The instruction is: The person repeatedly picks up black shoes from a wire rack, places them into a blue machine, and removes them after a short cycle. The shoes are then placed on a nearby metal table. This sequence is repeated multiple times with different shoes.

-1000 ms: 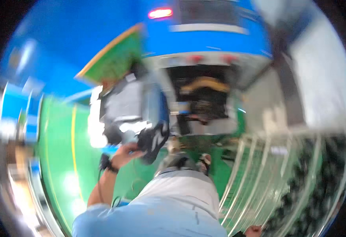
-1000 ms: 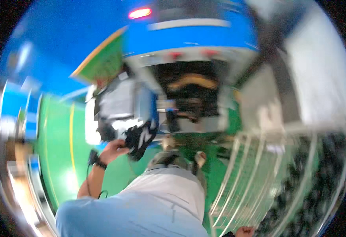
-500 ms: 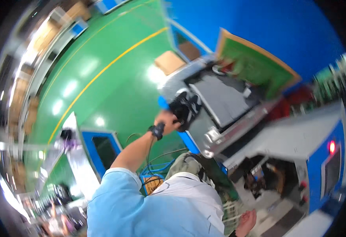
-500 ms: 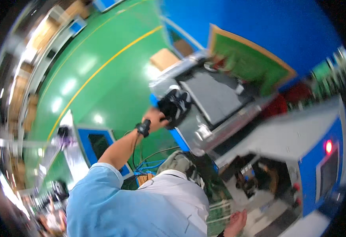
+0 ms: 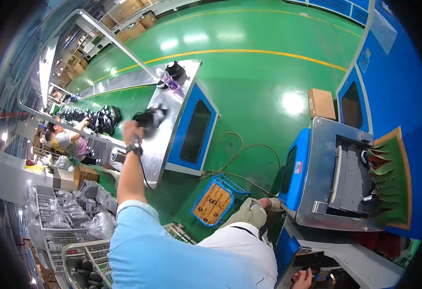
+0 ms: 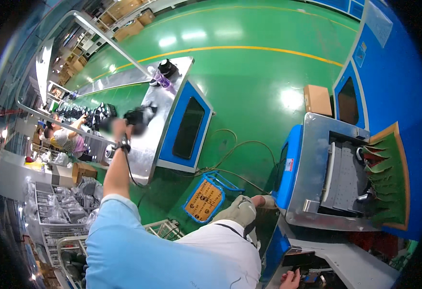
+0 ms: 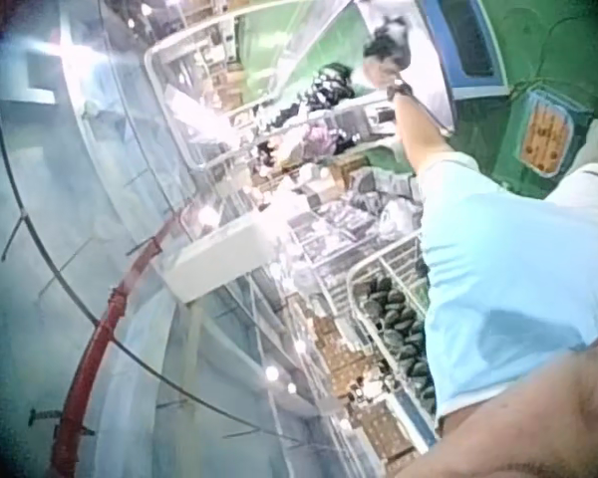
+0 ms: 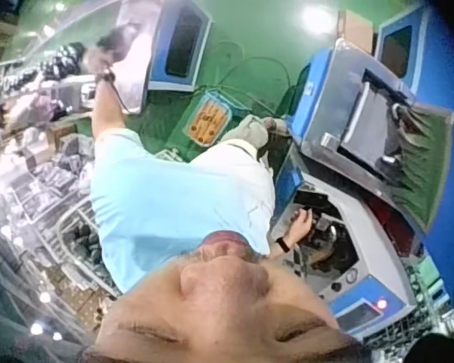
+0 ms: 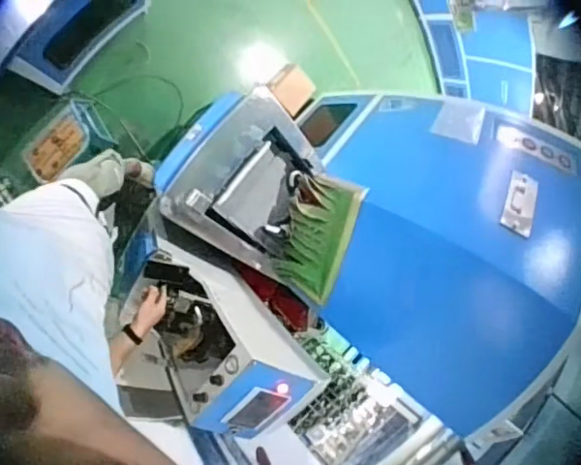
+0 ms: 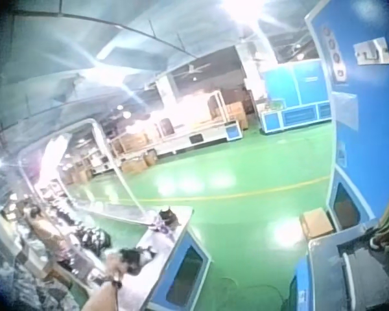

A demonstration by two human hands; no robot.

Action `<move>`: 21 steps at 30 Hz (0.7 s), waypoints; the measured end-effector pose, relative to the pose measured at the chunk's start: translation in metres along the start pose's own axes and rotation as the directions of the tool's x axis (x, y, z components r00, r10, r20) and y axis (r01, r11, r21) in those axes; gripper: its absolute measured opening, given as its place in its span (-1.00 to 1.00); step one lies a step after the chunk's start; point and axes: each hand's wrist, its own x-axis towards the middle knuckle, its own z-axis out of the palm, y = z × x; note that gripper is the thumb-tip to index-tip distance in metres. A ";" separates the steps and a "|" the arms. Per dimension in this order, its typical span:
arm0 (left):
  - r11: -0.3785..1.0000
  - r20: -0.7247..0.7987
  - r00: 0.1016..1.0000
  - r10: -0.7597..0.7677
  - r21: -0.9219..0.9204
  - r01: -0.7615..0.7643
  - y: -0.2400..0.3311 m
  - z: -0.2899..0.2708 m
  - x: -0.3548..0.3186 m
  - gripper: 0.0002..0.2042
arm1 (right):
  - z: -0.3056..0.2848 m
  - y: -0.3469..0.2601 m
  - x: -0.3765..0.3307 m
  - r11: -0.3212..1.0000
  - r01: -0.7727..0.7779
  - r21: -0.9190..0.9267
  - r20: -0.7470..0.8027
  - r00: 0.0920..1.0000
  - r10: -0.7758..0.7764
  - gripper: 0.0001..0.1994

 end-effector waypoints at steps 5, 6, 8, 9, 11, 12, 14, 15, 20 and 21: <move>0.983 -0.208 0.976 -0.067 -0.181 0.028 0.100 0.021 -0.020 -0.61 | -0.024 -0.071 -0.035 0.948 0.166 -0.272 -0.244 0.941 -0.235 -0.64; 0.964 -0.237 0.969 0.065 -0.235 -0.122 0.127 0.033 -0.052 -0.70 | -0.043 -0.075 -0.024 0.928 0.238 -0.287 -0.360 0.871 -0.334 -0.69; 0.780 -0.108 0.936 0.334 -0.526 -0.339 0.260 0.045 -0.103 -0.71 | -0.077 -0.098 -0.025 0.806 0.430 -0.407 -0.627 0.511 -0.588 -0.71; 0.650 -0.042 0.843 0.536 -0.616 -0.445 0.335 0.054 -0.138 -0.71 | -0.098 -0.116 -0.026 0.724 0.432 -0.538 -0.672 0.299 -0.677 -0.65; 0.288 -0.058 0.502 0.863 -0.760 -0.583 0.491 0.045 -0.207 -0.69 | -0.128 -0.179 -0.024 0.600 0.003 -0.800 -0.596 0.115 -0.795 -0.54; 0.056 -0.145 0.260 0.955 -0.770 -0.635 0.565 0.025 -0.249 -0.67 | -0.145 -0.181 -0.011 0.583 -0.030 -0.812 -0.583 0.115 -0.805 -0.45; -0.307 -0.332 -0.064 0.941 -0.757 -0.576 0.706 -0.048 -0.323 -0.65 | -0.157 -0.187 0.018 0.580 -0.182 -0.794 -0.608 0.229 -0.760 -0.31; -0.347 -0.324 -0.143 0.935 -0.759 -0.551 0.767 -0.073 -0.355 -0.64 | -0.153 -0.189 0.027 0.511 -0.435 -0.742 -0.655 0.303 -0.692 -0.24; -0.089 -0.140 0.193 0.971 -0.964 -0.250 1.031 -0.107 -0.448 -0.09 | -0.148 -0.196 0.042 0.515 -0.415 -0.750 -0.625 0.193 -0.756 -0.15; 0.100 0.124 -0.065 0.990 -0.952 -0.289 1.047 -0.190 -0.492 0.02 | -0.150 -0.168 0.033 0.505 -0.547 -0.668 -0.690 0.200 -0.696 -0.14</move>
